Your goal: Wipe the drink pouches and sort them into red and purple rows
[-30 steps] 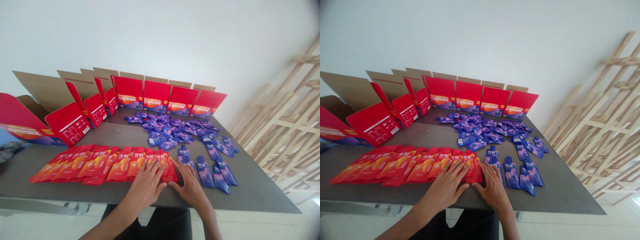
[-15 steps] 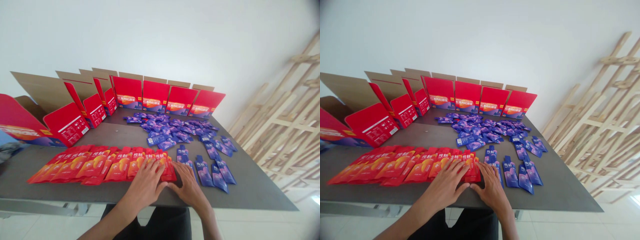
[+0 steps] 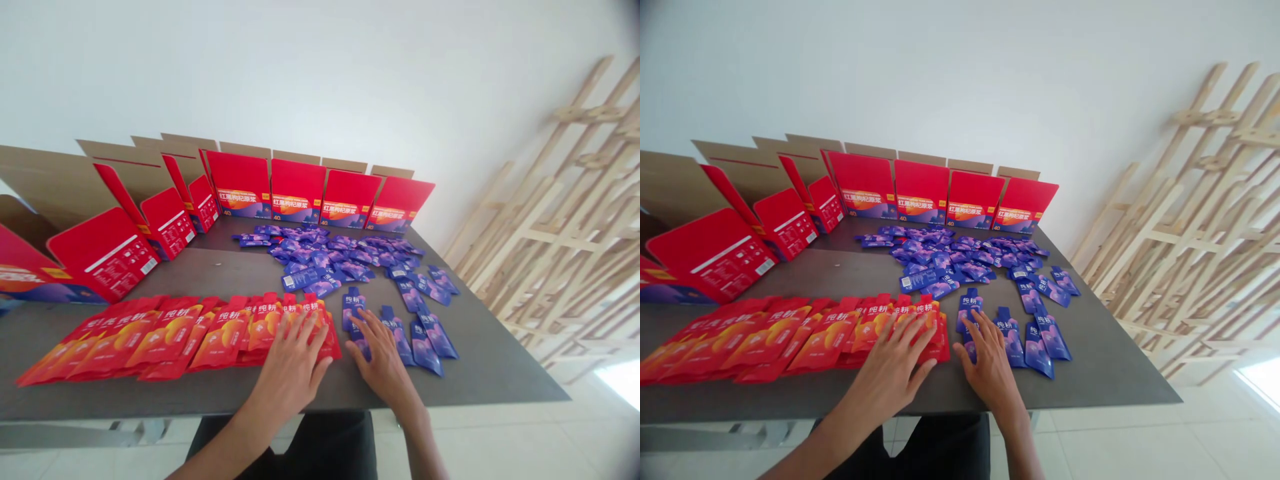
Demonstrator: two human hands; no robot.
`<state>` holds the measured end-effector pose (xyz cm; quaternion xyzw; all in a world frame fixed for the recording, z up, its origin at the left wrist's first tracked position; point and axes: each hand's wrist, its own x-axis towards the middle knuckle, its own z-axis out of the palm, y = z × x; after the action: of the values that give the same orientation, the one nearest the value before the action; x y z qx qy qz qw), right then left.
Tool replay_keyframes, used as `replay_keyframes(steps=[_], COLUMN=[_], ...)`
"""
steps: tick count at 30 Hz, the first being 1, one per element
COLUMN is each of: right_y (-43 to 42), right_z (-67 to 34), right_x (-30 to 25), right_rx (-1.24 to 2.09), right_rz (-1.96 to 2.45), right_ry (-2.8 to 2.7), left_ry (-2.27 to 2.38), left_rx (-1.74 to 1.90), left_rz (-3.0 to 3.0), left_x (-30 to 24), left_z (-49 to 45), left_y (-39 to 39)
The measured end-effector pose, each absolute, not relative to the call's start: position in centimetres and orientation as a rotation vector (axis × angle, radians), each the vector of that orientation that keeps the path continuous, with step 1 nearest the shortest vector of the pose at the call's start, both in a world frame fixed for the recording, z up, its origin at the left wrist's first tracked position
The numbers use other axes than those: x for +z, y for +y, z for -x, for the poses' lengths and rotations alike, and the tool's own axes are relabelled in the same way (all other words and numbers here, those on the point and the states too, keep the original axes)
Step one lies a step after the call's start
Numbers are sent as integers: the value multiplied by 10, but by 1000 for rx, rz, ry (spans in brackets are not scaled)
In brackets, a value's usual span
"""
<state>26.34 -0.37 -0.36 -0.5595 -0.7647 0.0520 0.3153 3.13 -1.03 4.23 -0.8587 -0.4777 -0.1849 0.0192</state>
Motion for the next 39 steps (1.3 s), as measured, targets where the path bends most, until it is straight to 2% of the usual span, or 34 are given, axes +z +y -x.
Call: replay_keyframes(steps=[7,14,20,25,30,39], right_y=[65,146,167,159,154,163], right_z=[-235,-201,-167,-146,-135,-117], right_x=[47,23,15,22,24,24], right_rx=[373,574,643,776,905,1093], right_rz=[1163,1039,978,898,864,836], right_ry=[-2088,-2198,-2241,-2280,-2311,-2303], left_ry=[-1320,-1066,-725,-1174,-1535,-1578], left_rx=[-721,-981,-1061,-1178,-859,-521], left_rz=[2795,2844,2864,2603,2340,2407], left_x=[47,28,16,29,33,24], left_z=[-36,-41,-38,-23,-3,2], left_y=[-28,-47,-55,-47,-30,-25])
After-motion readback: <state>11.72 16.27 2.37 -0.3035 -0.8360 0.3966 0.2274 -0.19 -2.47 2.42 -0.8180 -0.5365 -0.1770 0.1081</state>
